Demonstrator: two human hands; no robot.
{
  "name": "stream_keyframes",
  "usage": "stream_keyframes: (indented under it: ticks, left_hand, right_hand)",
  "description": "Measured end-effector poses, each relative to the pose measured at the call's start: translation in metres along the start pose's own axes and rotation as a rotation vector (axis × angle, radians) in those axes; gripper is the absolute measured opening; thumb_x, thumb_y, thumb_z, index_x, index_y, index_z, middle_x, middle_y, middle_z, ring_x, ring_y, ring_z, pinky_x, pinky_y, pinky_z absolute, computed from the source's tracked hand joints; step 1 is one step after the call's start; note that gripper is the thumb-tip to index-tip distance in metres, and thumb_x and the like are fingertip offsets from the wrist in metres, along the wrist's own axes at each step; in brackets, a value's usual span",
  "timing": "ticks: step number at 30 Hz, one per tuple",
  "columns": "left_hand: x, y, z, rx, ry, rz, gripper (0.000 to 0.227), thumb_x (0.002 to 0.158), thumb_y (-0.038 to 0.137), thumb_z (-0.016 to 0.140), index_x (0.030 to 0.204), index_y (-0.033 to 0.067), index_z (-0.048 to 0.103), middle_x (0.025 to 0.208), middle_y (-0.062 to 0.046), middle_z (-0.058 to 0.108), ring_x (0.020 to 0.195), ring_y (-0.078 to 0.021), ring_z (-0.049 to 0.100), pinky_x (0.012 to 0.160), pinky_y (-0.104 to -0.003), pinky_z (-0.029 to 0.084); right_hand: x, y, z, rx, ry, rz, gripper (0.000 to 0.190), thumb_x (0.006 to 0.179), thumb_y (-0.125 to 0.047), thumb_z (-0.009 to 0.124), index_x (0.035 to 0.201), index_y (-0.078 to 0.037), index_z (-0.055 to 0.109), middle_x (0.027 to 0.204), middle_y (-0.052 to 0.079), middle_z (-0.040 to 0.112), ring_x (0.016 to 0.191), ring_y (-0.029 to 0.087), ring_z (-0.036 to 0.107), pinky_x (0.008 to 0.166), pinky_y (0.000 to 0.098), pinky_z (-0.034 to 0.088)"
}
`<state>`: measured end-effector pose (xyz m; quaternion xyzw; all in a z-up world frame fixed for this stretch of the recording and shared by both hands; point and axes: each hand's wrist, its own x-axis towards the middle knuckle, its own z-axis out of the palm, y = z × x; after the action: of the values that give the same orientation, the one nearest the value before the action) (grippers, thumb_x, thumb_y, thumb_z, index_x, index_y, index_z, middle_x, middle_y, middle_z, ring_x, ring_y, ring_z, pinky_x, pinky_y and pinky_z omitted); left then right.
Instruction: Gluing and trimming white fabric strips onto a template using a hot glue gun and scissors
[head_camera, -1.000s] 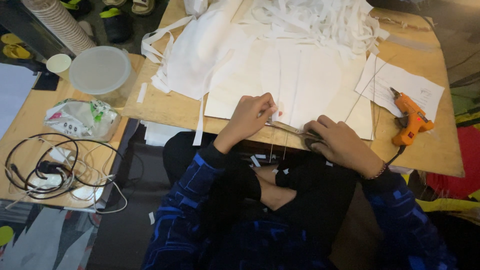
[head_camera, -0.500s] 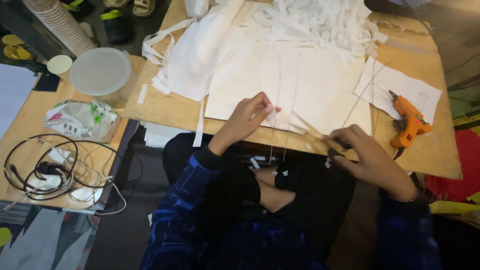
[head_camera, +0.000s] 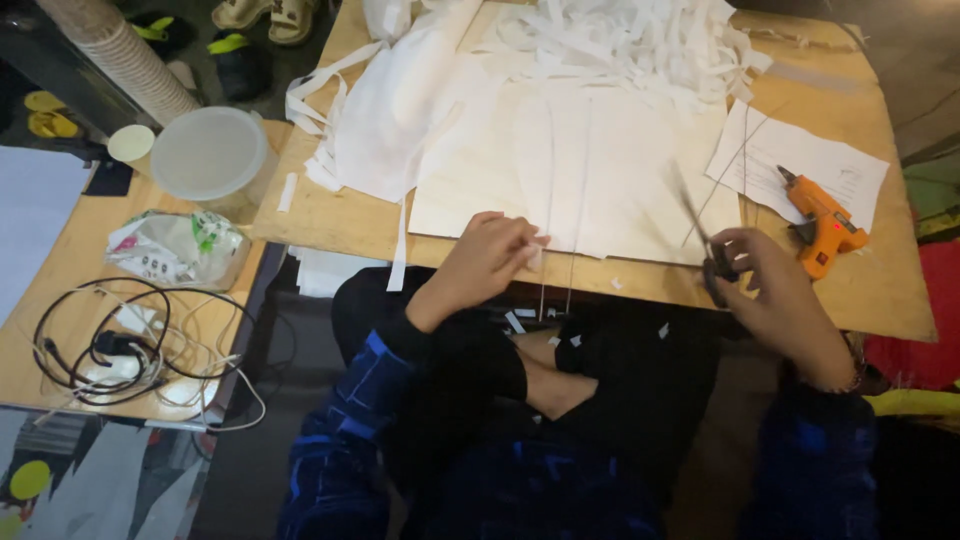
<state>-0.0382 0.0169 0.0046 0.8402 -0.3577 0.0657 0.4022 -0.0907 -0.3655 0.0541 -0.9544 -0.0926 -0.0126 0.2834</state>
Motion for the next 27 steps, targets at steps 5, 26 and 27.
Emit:
stream_keyframes:
  ticks: [5,26,27]
  left_hand:
    - [0.005,0.019,-0.035,-0.131,0.294,-0.041,0.02,0.1,0.024,0.059,0.088,0.0098,0.067,0.096,-0.005,0.076,0.09,-0.0213,0.07,0.08,-0.034,0.051]
    - [0.012,-0.046,-0.019,0.645,0.442,-0.284,0.016,0.099,0.03,0.061,0.094,0.0219,0.074,0.109,0.005,0.07,0.1,-0.0241,0.062,0.087,-0.046,0.039]
    - [0.014,-0.04,-0.021,0.59,0.407,-0.294,0.018,0.103,0.03,0.058,0.097,0.0203,0.073,0.108,0.001,0.07,0.104,-0.023,0.064,0.095,-0.046,0.04]
  right_hand:
    - [0.006,0.004,0.002,0.126,0.193,0.118,0.033,0.092,-0.004,0.07,0.124,-0.007,0.062,0.093,0.011,0.065,0.075,0.019,0.065,0.067,0.0302,0.051]
    - [0.061,-0.012,0.025,-0.552,0.201,0.321,0.032,0.087,-0.048,0.072,0.099,-0.019,0.081,0.092,0.01,0.078,0.093,0.035,0.074,0.073,0.0474,0.057]
    - [0.067,-0.009,0.024,-0.612,0.167,0.337,0.033,0.089,-0.051,0.074,0.099,-0.02,0.082,0.082,0.009,0.079,0.086,0.037,0.078,0.071,0.0461,0.061]
